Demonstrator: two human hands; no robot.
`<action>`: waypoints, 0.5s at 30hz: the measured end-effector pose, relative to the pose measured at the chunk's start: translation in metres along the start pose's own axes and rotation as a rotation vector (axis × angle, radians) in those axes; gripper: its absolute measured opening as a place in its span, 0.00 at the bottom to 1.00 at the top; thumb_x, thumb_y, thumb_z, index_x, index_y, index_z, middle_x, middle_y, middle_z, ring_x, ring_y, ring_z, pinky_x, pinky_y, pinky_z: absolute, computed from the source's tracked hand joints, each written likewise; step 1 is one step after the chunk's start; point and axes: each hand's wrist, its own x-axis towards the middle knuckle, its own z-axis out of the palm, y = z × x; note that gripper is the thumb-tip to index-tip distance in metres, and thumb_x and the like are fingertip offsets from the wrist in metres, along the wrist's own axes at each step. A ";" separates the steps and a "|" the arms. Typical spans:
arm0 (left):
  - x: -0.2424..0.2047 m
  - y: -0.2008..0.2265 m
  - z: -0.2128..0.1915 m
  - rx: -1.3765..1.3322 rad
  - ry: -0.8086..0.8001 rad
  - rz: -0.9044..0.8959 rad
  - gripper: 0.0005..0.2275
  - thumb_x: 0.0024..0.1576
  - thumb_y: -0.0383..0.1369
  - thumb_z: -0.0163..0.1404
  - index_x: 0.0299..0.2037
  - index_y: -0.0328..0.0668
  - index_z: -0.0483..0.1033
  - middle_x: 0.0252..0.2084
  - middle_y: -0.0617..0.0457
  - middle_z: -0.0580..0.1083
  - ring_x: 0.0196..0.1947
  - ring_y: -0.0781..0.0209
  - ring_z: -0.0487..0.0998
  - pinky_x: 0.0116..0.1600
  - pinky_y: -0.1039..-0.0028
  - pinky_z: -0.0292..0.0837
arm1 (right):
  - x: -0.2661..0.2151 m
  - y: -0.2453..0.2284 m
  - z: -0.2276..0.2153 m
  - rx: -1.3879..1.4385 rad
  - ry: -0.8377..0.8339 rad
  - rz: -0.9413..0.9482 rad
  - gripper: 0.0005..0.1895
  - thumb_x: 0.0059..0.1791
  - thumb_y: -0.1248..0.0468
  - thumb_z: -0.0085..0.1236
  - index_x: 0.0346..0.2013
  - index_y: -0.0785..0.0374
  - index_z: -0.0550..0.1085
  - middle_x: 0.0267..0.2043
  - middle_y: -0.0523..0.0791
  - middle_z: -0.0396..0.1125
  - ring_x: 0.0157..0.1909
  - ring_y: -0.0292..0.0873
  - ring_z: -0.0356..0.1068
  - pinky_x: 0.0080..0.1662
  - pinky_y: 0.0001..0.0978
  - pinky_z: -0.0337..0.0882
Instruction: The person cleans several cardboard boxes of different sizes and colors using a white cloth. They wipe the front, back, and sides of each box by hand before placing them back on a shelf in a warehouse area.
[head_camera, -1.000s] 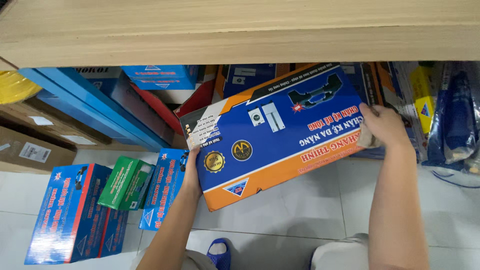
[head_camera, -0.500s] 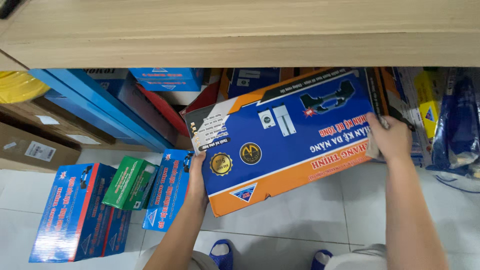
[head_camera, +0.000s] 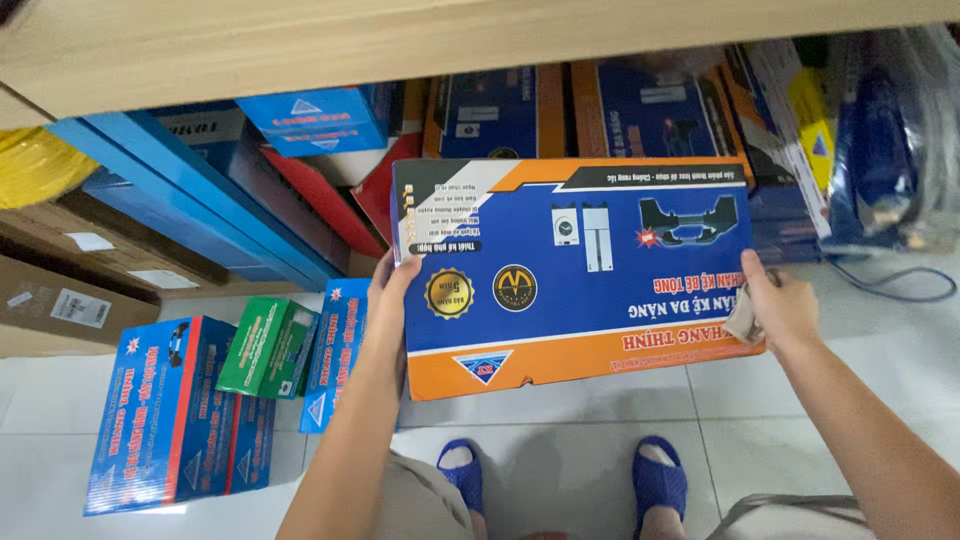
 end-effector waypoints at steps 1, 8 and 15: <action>-0.002 0.002 -0.002 0.001 -0.028 0.019 0.34 0.52 0.38 0.56 0.69 0.34 0.61 0.58 0.37 0.73 0.53 0.52 0.79 0.52 0.68 0.78 | -0.008 0.013 0.004 -0.002 0.007 0.005 0.39 0.54 0.32 0.53 0.42 0.69 0.80 0.39 0.61 0.74 0.46 0.59 0.75 0.49 0.47 0.70; -0.027 0.007 -0.009 0.113 -0.100 0.036 0.39 0.47 0.34 0.61 0.69 0.28 0.59 0.56 0.37 0.75 0.52 0.51 0.80 0.53 0.67 0.77 | -0.099 0.099 0.062 0.694 -0.200 0.422 0.33 0.55 0.39 0.53 0.43 0.72 0.76 0.39 0.48 0.74 0.36 0.42 0.73 0.37 0.40 0.74; -0.026 -0.020 -0.011 0.349 -0.072 0.172 0.41 0.40 0.35 0.67 0.66 0.30 0.62 0.56 0.40 0.76 0.52 0.54 0.79 0.54 0.70 0.75 | -0.163 0.127 0.156 0.134 -0.288 0.547 0.41 0.56 0.32 0.44 0.41 0.70 0.82 0.33 0.62 0.72 0.28 0.54 0.71 0.31 0.49 0.70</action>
